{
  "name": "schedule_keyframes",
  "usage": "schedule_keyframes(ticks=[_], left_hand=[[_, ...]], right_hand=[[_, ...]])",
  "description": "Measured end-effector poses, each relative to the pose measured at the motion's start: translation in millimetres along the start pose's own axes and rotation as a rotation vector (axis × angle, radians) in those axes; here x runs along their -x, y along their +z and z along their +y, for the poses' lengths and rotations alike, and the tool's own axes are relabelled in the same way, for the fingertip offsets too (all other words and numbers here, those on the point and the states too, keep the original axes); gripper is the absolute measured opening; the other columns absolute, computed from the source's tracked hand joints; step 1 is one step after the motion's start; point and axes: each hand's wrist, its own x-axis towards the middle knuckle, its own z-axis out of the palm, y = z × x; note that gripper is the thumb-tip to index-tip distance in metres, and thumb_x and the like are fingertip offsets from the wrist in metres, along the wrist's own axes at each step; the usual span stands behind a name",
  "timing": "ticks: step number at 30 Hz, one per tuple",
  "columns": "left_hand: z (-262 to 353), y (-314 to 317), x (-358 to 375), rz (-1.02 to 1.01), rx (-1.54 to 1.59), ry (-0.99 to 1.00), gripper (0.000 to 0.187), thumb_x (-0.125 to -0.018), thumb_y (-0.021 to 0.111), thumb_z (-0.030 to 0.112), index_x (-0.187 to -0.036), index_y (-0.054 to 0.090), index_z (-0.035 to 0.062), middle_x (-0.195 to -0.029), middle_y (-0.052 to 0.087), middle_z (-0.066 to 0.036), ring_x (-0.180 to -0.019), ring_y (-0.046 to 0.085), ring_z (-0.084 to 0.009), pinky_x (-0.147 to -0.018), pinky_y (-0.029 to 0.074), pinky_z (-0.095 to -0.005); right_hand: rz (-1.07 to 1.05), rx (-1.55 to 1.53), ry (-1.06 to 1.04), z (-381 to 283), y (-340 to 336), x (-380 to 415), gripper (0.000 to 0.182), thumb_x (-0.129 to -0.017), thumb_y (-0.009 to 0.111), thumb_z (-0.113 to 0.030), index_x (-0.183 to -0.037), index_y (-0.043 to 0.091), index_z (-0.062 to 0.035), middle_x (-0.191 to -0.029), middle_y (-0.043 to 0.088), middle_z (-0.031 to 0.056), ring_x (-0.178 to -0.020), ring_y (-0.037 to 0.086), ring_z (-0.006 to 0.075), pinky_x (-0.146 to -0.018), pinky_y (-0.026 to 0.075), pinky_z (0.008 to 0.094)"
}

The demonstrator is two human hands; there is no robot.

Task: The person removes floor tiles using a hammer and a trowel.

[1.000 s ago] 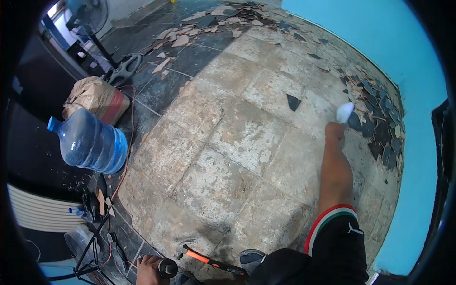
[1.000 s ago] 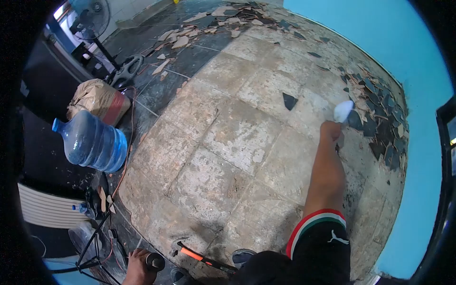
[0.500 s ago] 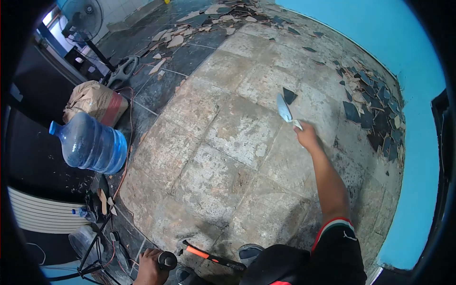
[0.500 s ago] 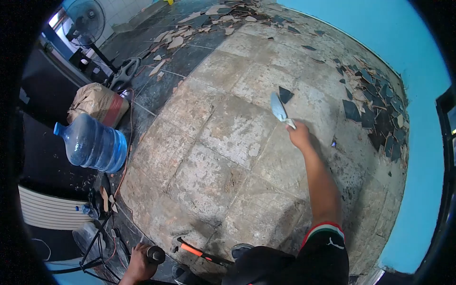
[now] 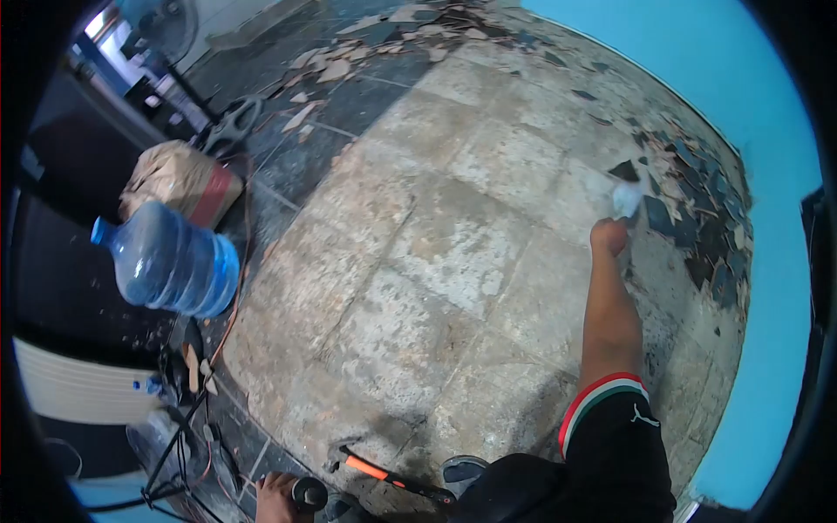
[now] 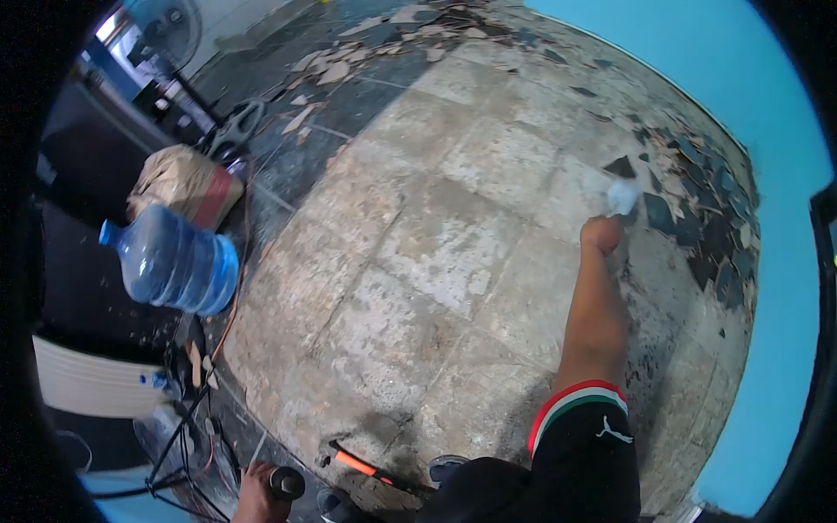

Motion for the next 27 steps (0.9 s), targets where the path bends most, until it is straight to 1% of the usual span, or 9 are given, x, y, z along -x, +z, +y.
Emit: schedule_keyframes(ticks=[5,7,11,13,16,19,23,25,27], left_hand=[[-3,10,-14,0.022,0.016,0.072,0.055,-0.076,0.072,0.006,-0.129,0.059,0.0012,-0.120,0.065,-0.026,-0.113,0.059,-0.0505,-0.099,0.044,-0.0573],[-4,9,-20,-0.020,0.021,0.061,0.052,-0.077,0.071,0.006,-0.127,0.060,0.0012,-0.119,0.066,-0.026,-0.112,0.060,-0.0505,-0.099,0.044,-0.0579],[6,8,-32,0.160,-0.161,0.335,0.042,-0.080,0.067,0.007,-0.121,0.065,-0.0001,-0.105,0.070,-0.026,-0.098,0.067,-0.0449,-0.085,0.051,-0.0522],[-34,41,-29,0.079,-0.030,0.100,0.026,-0.066,0.072,0.009,-0.092,0.073,0.0080,-0.093,0.068,-0.015,-0.092,0.061,-0.0407,-0.085,0.047,-0.0497],[-8,9,-25,-0.081,-0.009,0.017,0.038,-0.067,0.074,0.011,-0.104,0.071,0.0085,-0.105,0.067,-0.013,-0.107,0.059,-0.0362,-0.091,0.045,-0.0477],[-11,2,-15,-0.079,0.095,0.083,0.041,-0.070,0.075,0.014,-0.110,0.069,0.0047,-0.114,0.068,-0.015,-0.113,0.059,-0.0359,-0.095,0.046,-0.0458],[-18,1,0,-0.155,0.183,0.142,0.041,-0.076,0.072,0.011,-0.114,0.065,0.0004,-0.114,0.066,-0.019,-0.120,0.058,-0.0395,-0.102,0.047,-0.0496],[-28,11,6,-0.256,0.230,0.120,0.047,-0.075,0.072,0.008,-0.120,0.064,-0.0023,-0.119,0.065,-0.024,-0.119,0.059,-0.0425,-0.104,0.047,-0.0494],[-33,19,9,-0.270,0.237,0.129,0.044,-0.077,0.071,0.008,-0.120,0.064,-0.0019,-0.120,0.065,-0.025,-0.118,0.060,-0.0429,-0.104,0.048,-0.0490]], right_hand=[[-0.097,-0.374,-0.065,102,-9,13,0.032,-0.094,0.068,-0.026,-0.102,0.067,0.0051,-0.087,0.073,0.0206,-0.076,0.072,0.0375,-0.074,0.054,0.0472],[-0.089,-0.379,-0.001,120,-27,61,0.029,-0.101,0.064,-0.023,-0.113,0.068,0.0027,-0.091,0.070,0.0187,-0.070,0.070,0.0259,-0.060,0.054,0.0398],[-0.092,-0.176,-0.211,127,-84,159,0.038,-0.097,0.067,-0.026,-0.121,0.065,0.0041,-0.100,0.072,0.0219,-0.090,0.071,0.0378,-0.083,0.053,0.0479],[0.007,-0.003,-0.467,145,-80,197,0.043,-0.096,0.068,-0.026,-0.128,0.063,0.0027,-0.111,0.070,0.0235,-0.101,0.069,0.0366,-0.090,0.052,0.0473],[-0.014,0.062,-0.582,176,-60,224,0.042,-0.093,0.070,-0.014,-0.131,0.062,0.0015,-0.119,0.066,0.0239,-0.113,0.061,0.0434,-0.098,0.047,0.0513],[0.008,0.162,-0.739,109,-88,275,0.046,-0.091,0.070,-0.014,-0.134,0.061,0.0011,-0.127,0.062,0.0227,-0.121,0.056,0.0439,-0.105,0.042,0.0528],[-0.420,-0.073,-1.165,73,-43,367,0.033,-0.089,0.071,-0.013,-0.119,0.068,-0.0006,-0.114,0.067,0.0224,-0.113,0.059,0.0423,-0.098,0.045,0.0524],[-0.851,-0.045,-1.204,63,-39,432,0.019,-0.088,0.073,-0.020,-0.096,0.073,-0.0039,-0.101,0.070,0.0205,-0.103,0.064,0.0408,-0.091,0.049,0.0512],[-1.291,0.023,-1.354,55,-53,499,0.035,-0.089,0.073,-0.037,-0.087,0.072,-0.0023,-0.093,0.072,0.0210,-0.094,0.069,0.0385,-0.083,0.053,0.0521]])
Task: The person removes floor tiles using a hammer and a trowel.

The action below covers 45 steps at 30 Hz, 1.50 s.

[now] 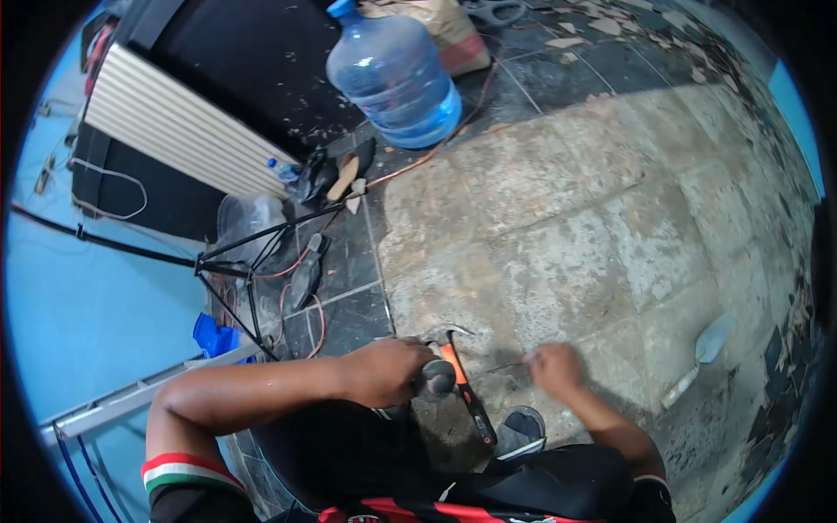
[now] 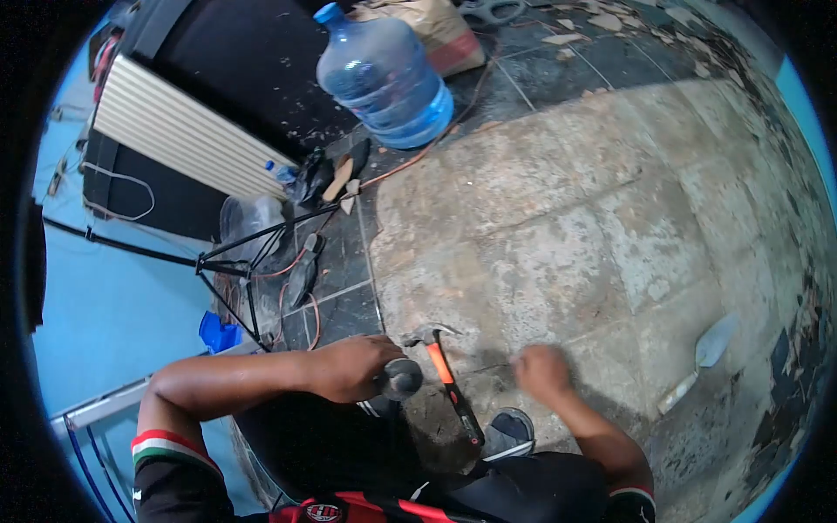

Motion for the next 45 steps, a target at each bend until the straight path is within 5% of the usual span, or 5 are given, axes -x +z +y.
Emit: schedule_keyframes(ticks=[6,13,27,37,45], left_hand=[[-36,5,-17,0.160,-0.104,0.029,0.043,-0.084,0.070,0.011,-0.125,0.059,0.0014,-0.117,0.066,-0.022,-0.117,0.060,-0.0398,-0.101,0.049,-0.0482],[-129,7,-90,0.396,-0.339,-0.006,0.030,-0.090,0.061,0.012,-0.119,0.061,0.0070,-0.115,0.066,-0.015,-0.114,0.061,-0.0358,-0.100,0.049,-0.0452],[-262,24,-136,0.442,-0.388,-0.002,0.032,-0.087,0.060,0.012,-0.119,0.066,0.0113,-0.123,0.067,-0.009,-0.122,0.060,-0.0304,-0.100,0.054,-0.0418],[-269,14,-145,0.460,-0.325,-0.061,0.033,-0.086,0.061,0.009,-0.118,0.067,0.0128,-0.119,0.068,-0.009,-0.118,0.064,-0.0312,-0.095,0.057,-0.0431],[-246,-6,-155,0.608,-0.216,-0.110,0.032,-0.089,0.058,0.006,-0.118,0.067,0.0129,-0.118,0.069,-0.013,-0.114,0.067,-0.0342,-0.093,0.057,-0.0449]], right_hand=[[-0.354,0.276,-0.327,-84,106,28,0.050,-0.087,0.073,-0.048,-0.102,0.066,-0.0009,-0.093,0.072,0.0214,-0.090,0.072,0.0380,-0.079,0.056,0.0494],[-0.346,-0.056,0.273,-102,106,24,0.041,-0.078,0.078,-0.031,-0.105,0.067,-0.0026,-0.091,0.072,0.0191,-0.088,0.071,0.0380,-0.081,0.057,0.0467],[-0.336,0.121,0.126,-129,117,28,0.069,-0.076,0.082,-0.030,-0.133,0.052,-0.0058,-0.104,0.070,0.0188,-0.096,0.069,0.0427,-0.083,0.055,0.0521],[-0.598,-0.352,0.593,-149,13,-27,0.016,-0.075,0.067,-0.002,-0.089,0.060,-0.0076,-0.077,0.058,-0.0001,-0.067,0.053,0.0124,-0.062,0.045,0.0317],[-0.044,-0.533,0.681,-190,-109,-84,0.009,-0.092,0.048,-0.004,-0.088,0.055,-0.0072,-0.072,0.059,0.0064,-0.060,0.056,0.0171,-0.054,0.047,0.0332]])
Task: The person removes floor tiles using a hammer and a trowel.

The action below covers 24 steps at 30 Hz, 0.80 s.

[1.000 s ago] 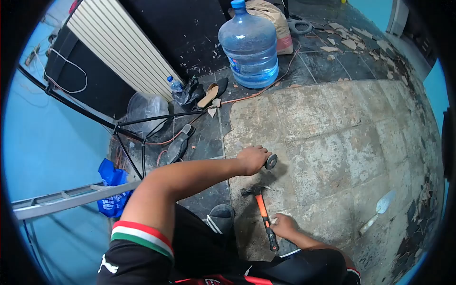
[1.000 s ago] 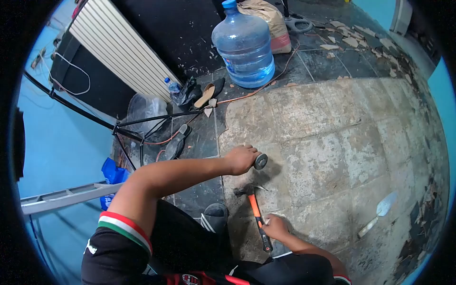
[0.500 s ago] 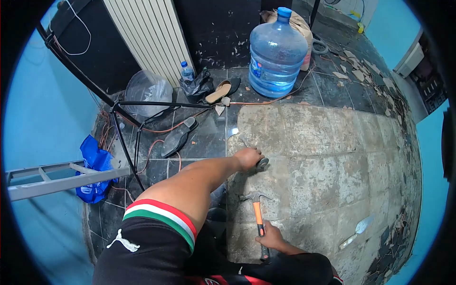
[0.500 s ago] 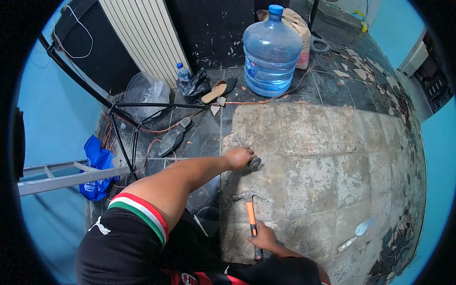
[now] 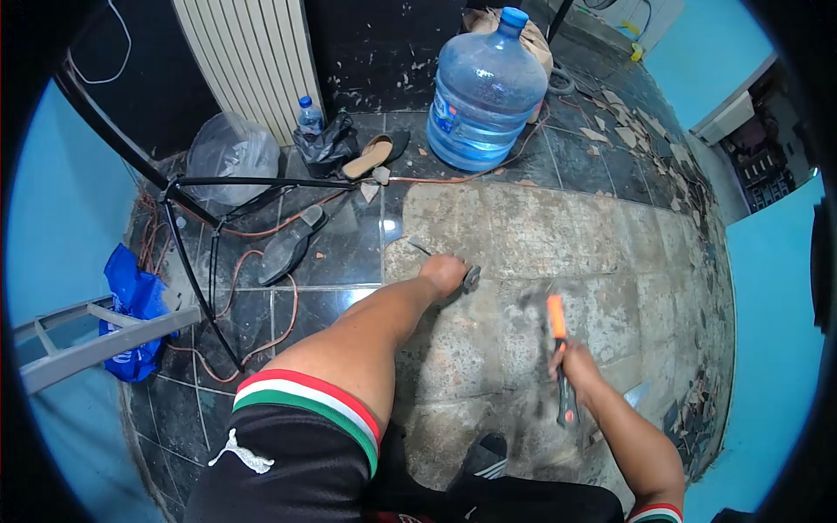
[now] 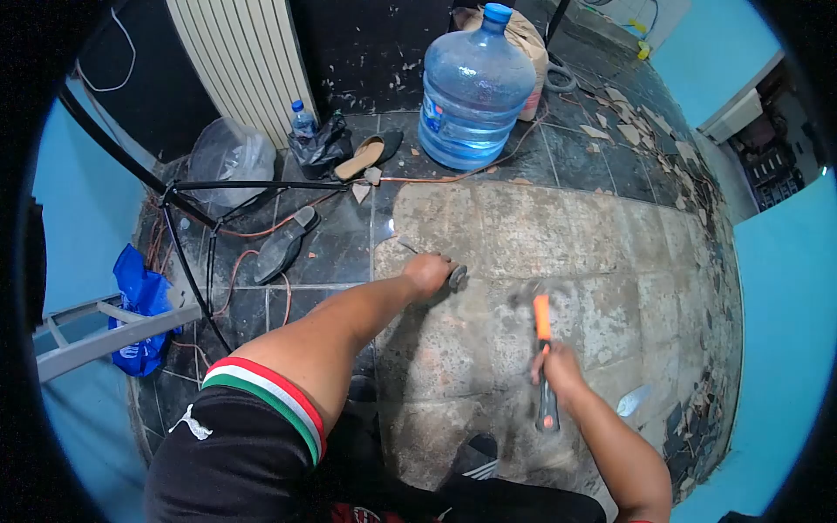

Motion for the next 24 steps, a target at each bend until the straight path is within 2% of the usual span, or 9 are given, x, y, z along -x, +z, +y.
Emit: schedule_keyframes(ticks=[3,6,9,10,15,17,20,23,24], left_hand=[[3,-3,-12,0.073,0.108,-0.003,0.032,-0.088,0.059,0.005,-0.118,0.067,0.0119,-0.119,0.069,-0.015,-0.112,0.067,-0.0350,-0.093,0.056,-0.0451],[1,-4,-16,0.090,0.054,-0.041,0.030,-0.088,0.059,0.006,-0.117,0.067,0.0117,-0.116,0.069,-0.014,-0.110,0.068,-0.0360,-0.093,0.056,-0.0452],[-7,-9,-4,0.055,0.032,-0.051,0.027,-0.090,0.056,0.007,-0.115,0.067,0.0111,-0.113,0.070,-0.014,-0.108,0.068,-0.0364,-0.092,0.056,-0.0455],[-8,-7,-2,0.063,0.066,-0.036,0.027,-0.090,0.056,0.007,-0.114,0.067,0.0109,-0.112,0.070,-0.014,-0.108,0.068,-0.0365,-0.091,0.056,-0.0458],[-15,2,-7,0.163,0.098,-0.016,0.025,-0.088,0.057,0.009,-0.110,0.068,0.0109,-0.111,0.070,-0.015,-0.106,0.068,-0.0369,-0.089,0.056,-0.0469],[-13,-2,-8,0.144,0.082,-0.021,0.025,-0.088,0.057,0.010,-0.110,0.068,0.0113,-0.111,0.070,-0.015,-0.106,0.068,-0.0370,-0.089,0.056,-0.0468],[-9,1,-8,0.130,0.060,-0.030,0.024,-0.087,0.058,0.010,-0.109,0.068,0.0120,-0.111,0.070,-0.014,-0.107,0.068,-0.0367,-0.090,0.056,-0.0470],[-9,1,-8,0.124,0.034,-0.011,0.025,-0.087,0.058,0.011,-0.110,0.068,0.0126,-0.111,0.070,-0.013,-0.107,0.068,-0.0366,-0.089,0.056,-0.0474],[-9,2,-7,0.125,0.030,-0.008,0.025,-0.087,0.059,0.011,-0.110,0.068,0.0129,-0.110,0.070,-0.013,-0.106,0.068,-0.0367,-0.089,0.056,-0.0475]], right_hand=[[0.297,-0.183,-0.170,-47,13,-24,0.009,-0.094,0.045,-0.005,-0.089,0.052,-0.0066,-0.069,0.053,0.0032,-0.056,0.053,0.0164,-0.050,0.044,0.0326],[0.403,-0.509,-0.284,-80,41,-33,0.002,-0.095,0.051,-0.007,-0.094,0.050,-0.0081,-0.070,0.052,0.0021,-0.054,0.053,0.0146,-0.047,0.045,0.0310],[0.497,-0.514,-0.345,-69,72,-45,0.008,-0.097,0.058,-0.010,-0.098,0.050,-0.0090,-0.069,0.052,0.0019,-0.049,0.052,0.0136,-0.044,0.045,0.0300],[0.519,-0.565,-0.360,-57,87,-47,0.016,-0.102,0.060,-0.020,-0.100,0.049,-0.0091,-0.068,0.051,0.0018,-0.046,0.051,0.0140,-0.041,0.044,0.0308],[0.528,-0.685,-0.348,-9,186,-39,0.025,-0.108,0.053,-0.029,-0.100,0.048,-0.0063,-0.068,0.051,0.0026,-0.044,0.051,0.0144,-0.039,0.043,0.0310],[0.465,-0.727,-0.306,4,204,-38,0.024,-0.109,0.053,-0.029,-0.101,0.049,-0.0071,-0.068,0.050,0.0024,-0.044,0.050,0.0134,-0.039,0.042,0.0300],[0.426,-0.627,-0.287,29,217,-40,0.023,-0.108,0.054,-0.028,-0.101,0.049,-0.0065,-0.068,0.049,0.0033,-0.043,0.050,0.0138,-0.039,0.043,0.0306],[0.474,-0.551,-0.314,37,236,-38,0.024,-0.108,0.054,-0.027,-0.101,0.048,-0.0057,-0.068,0.050,0.0037,-0.042,0.050,0.0144,-0.038,0.043,0.0315],[0.496,-0.544,-0.323,36,242,-36,0.027,-0.106,0.056,-0.026,-0.101,0.049,-0.0006,-0.068,0.057,0.0106,-0.042,0.054,0.0213,-0.039,0.043,0.0377]])
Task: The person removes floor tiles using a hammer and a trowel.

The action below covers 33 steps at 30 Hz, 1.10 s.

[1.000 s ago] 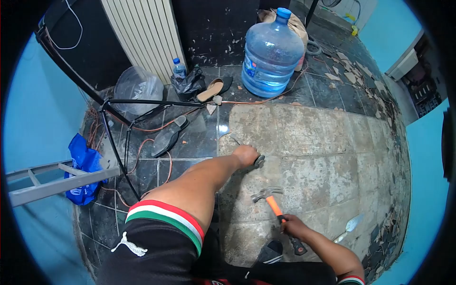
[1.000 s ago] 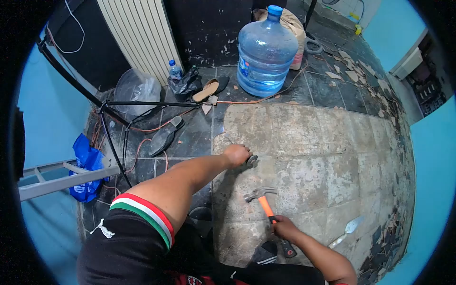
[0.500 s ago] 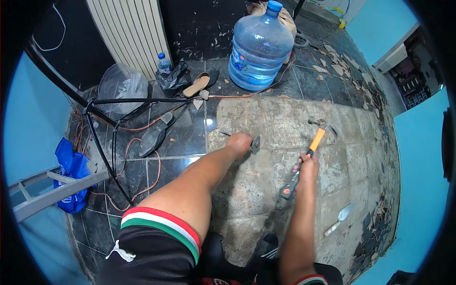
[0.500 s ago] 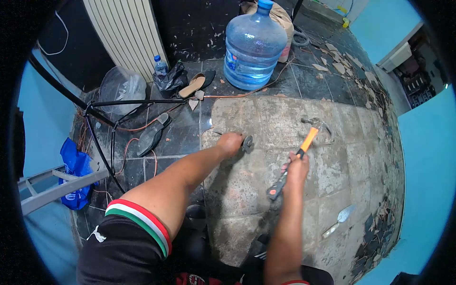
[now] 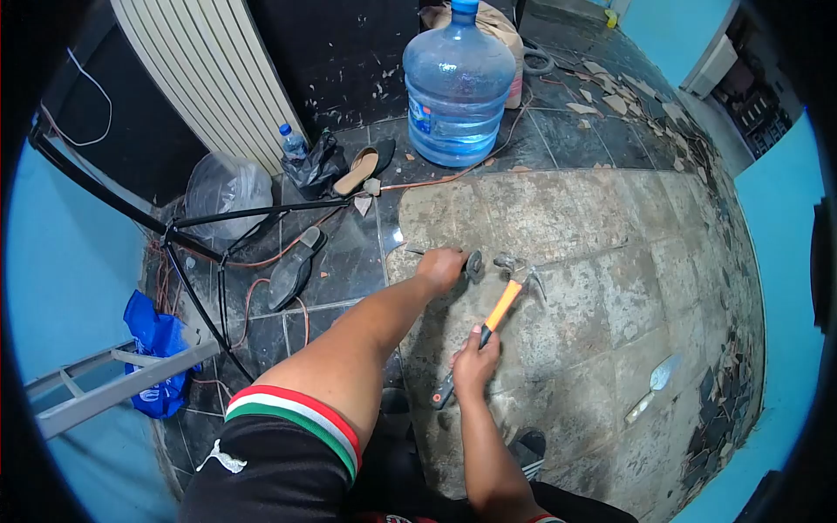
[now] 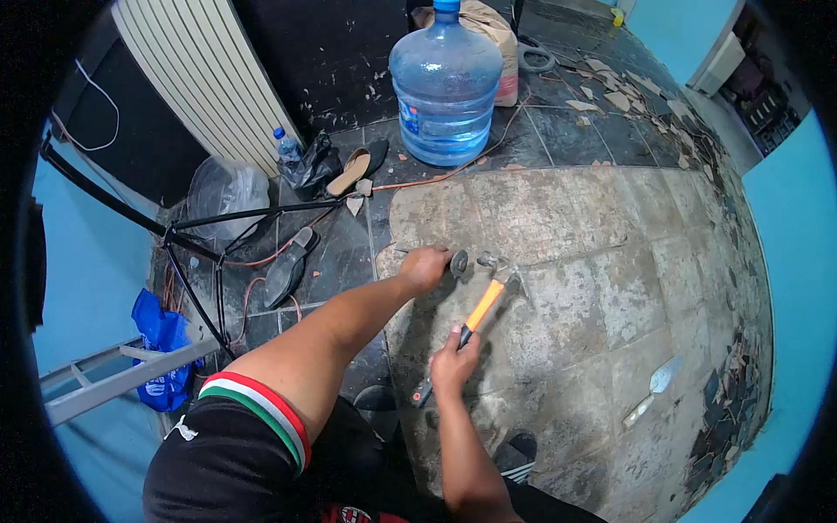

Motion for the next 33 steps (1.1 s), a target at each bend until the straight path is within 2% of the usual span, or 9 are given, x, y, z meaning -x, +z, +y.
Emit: schedule_keyframes(ticks=[7,9,15,17,19,22,25,30,33], left_hand=[[-10,7,-10,-0.011,-0.011,-0.034,0.024,-0.087,0.059,0.015,-0.110,0.068,0.0146,-0.108,0.072,-0.012,-0.106,0.068,-0.0367,-0.087,0.056,-0.0481],[-7,-1,-9,-0.045,-0.023,-0.040,0.024,-0.088,0.059,0.015,-0.110,0.068,0.0154,-0.108,0.073,-0.011,-0.106,0.068,-0.0366,-0.087,0.056,-0.0474],[-8,1,-8,0.032,-0.188,0.058,0.029,-0.089,0.059,0.016,-0.115,0.071,0.0176,-0.109,0.075,-0.007,-0.117,0.066,-0.0279,-0.107,0.046,-0.0458],[-8,5,-9,0.012,-0.224,0.053,0.032,-0.089,0.060,0.017,-0.119,0.071,0.0186,-0.111,0.075,-0.006,-0.122,0.063,-0.0263,-0.114,0.039,-0.0486],[-7,4,-10,-0.013,-0.247,0.039,0.035,-0.090,0.060,0.017,-0.122,0.071,0.0196,-0.113,0.075,-0.006,-0.126,0.061,-0.0262,-0.119,0.034,-0.0510],[-3,0,-9,-0.047,-0.242,0.005,0.036,-0.091,0.059,0.018,-0.126,0.070,0.0207,-0.116,0.074,-0.006,-0.128,0.059,-0.0275,-0.122,0.031,-0.0537],[-1,-4,-10,-0.080,-0.244,0.005,0.037,-0.093,0.057,0.018,-0.128,0.069,0.0207,-0.121,0.073,-0.006,-0.131,0.058,-0.0281,-0.122,0.029,-0.0552],[0,-1,-12,-0.079,-0.281,-0.015,0.040,-0.095,0.055,0.019,-0.134,0.067,0.0214,-0.143,0.062,-0.006,-0.147,0.043,-0.0299,-0.126,0.020,-0.0591],[5,-10,-10,-0.088,-0.314,-0.006,0.041,-0.096,0.053,0.018,-0.135,0.067,0.0218,-0.157,0.049,-0.004,-0.156,0.027,-0.0316,-0.126,0.015,-0.0625]], right_hand=[[-0.058,-0.114,0.091,-4,12,9,0.023,-0.107,0.055,-0.024,-0.103,0.047,-0.0030,-0.067,0.052,0.0072,-0.042,0.053,0.0189,-0.038,0.042,0.0358],[0.022,-0.187,0.044,-12,7,9,0.022,-0.109,0.052,-0.025,-0.109,0.046,-0.0038,-0.070,0.049,0.0042,-0.046,0.050,0.0149,-0.040,0.043,0.0322],[0.307,-0.385,-0.020,-11,18,10,0.030,-0.109,0.050,-0.027,-0.125,0.040,-0.0039,-0.075,0.049,0.0050,-0.051,0.051,0.0140,-0.043,0.047,0.0305],[0.037,-0.148,0.037,5,17,20,0.030,-0.107,0.051,-0.021,-0.127,0.040,-0.0014,-0.072,0.051,0.0073,-0.043,0.050,0.0170,-0.039,0.044,0.0335],[-0.121,-0.036,0.152,11,15,11,0.022,-0.106,0.052,-0.019,-0.118,0.043,-0.0021,-0.070,0.052,0.0074,-0.041,0.051,0.0176,-0.037,0.043,0.0349],[-0.091,-0.129,0.136,10,8,0,0.018,-0.106,0.053,-0.019,-0.110,0.044,-0.0031,-0.070,0.050,0.0070,-0.041,0.050,0.0175,-0.037,0.043,0.0356],[0.103,-0.257,0.055,-6,5,-2,0.018,-0.107,0.052,-0.022,-0.109,0.045,-0.0056,-0.070,0.048,0.0038,-0.043,0.047,0.0158,-0.040,0.045,0.0329],[0.414,-0.383,-0.078,-6,16,-6,0.031,-0.108,0.052,-0.023,-0.126,0.037,-0.0036,-0.071,0.049,0.0055,-0.043,0.048,0.0166,-0.040,0.044,0.0344],[-0.069,-0.005,0.132,15,13,3,0.028,-0.107,0.052,-0.021,-0.124,0.039,-0.0032,-0.070,0.050,0.0064,-0.042,0.048,0.0172,-0.039,0.044,0.0343]])
